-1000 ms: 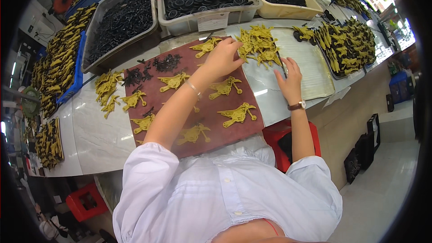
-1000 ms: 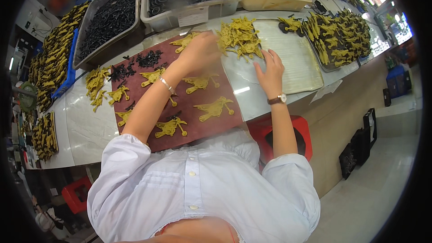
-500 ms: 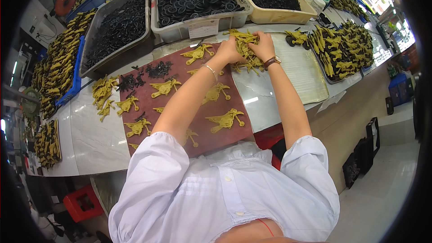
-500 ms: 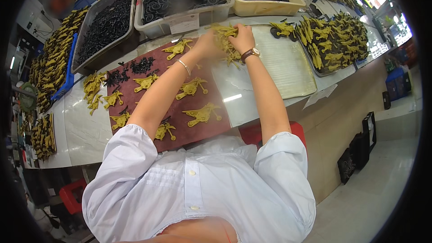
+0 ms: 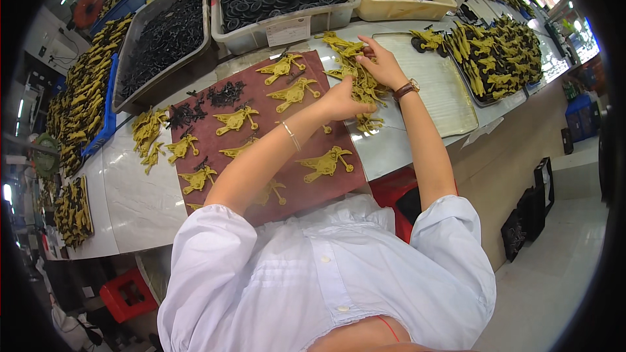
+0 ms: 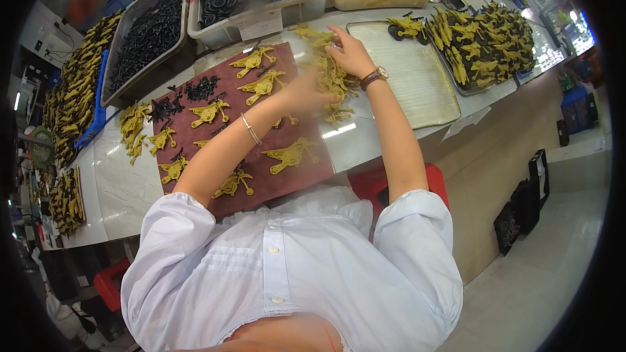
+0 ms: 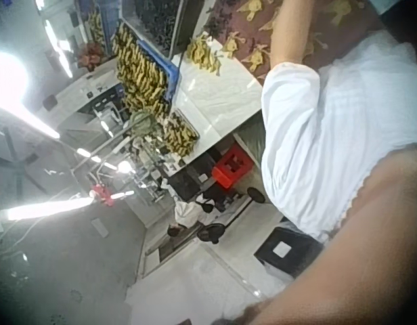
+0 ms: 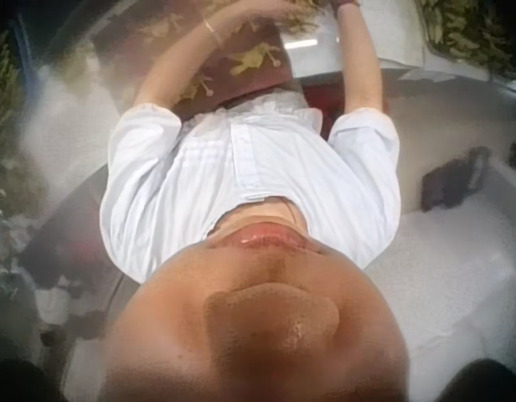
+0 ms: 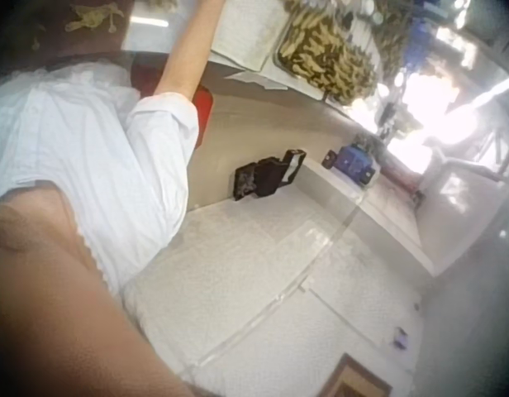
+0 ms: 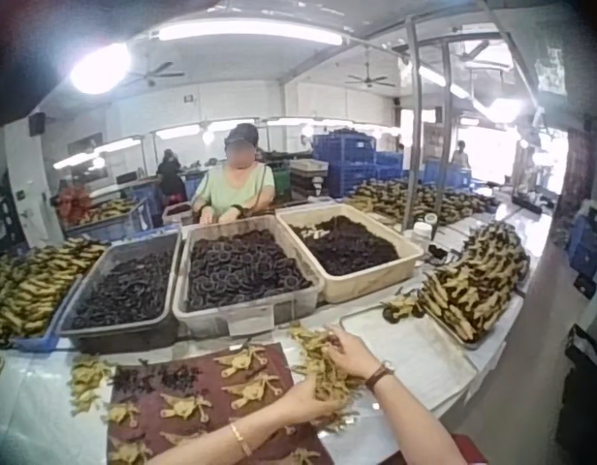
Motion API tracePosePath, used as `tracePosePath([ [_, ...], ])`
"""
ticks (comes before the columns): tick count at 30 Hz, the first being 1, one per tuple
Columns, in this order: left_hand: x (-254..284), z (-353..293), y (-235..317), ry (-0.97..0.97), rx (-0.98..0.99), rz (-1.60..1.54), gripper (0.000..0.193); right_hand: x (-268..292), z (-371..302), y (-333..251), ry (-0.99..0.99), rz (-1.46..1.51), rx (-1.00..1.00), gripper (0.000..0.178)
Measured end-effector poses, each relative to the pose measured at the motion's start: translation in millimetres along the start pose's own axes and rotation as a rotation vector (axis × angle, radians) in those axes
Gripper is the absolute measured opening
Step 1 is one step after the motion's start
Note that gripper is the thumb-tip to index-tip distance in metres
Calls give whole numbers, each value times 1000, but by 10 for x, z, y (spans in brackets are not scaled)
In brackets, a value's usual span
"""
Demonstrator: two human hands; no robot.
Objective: The person arranges plastic toy motorcycle frames on a mat, attaches small black handlebar components to each frame by hand, and takes black toy wheels from a bin above.
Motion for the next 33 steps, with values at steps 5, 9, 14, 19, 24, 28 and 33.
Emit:
tracePosePath([
  [5,-74,-182,62,-136,-56,106,97,-60,-239,-45,-56,36,64,52],
  [9,95,-177,-54,-129,-37,214,81,137,-551,-235,169,18,180,46],
  [14,212,-120,-167,127,-49,126,80,336,-951,30,440,-259,61,36],
  [19,111,-64,-223,175,-33,31,78,170,-1106,173,247,-229,16,31],
  [24,102,-107,-128,132,-30,-68,73,174,-1247,192,239,-92,39,29],
  [28,45,-124,-236,182,-125,-183,69,187,-1234,158,267,-169,148,27],
  [33,-118,-304,-149,241,-146,-123,69,212,-1213,37,241,-184,142,27],
])
Point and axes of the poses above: each hand's wrist, its own z-axis towards the middle knuckle, its own x-axis out of the back of the hand, y = z × x, the point moved 3 cm from there along z, towards the middle knuckle, and after that the axes turned 10 degrees about -x, right-handed, at the moved point
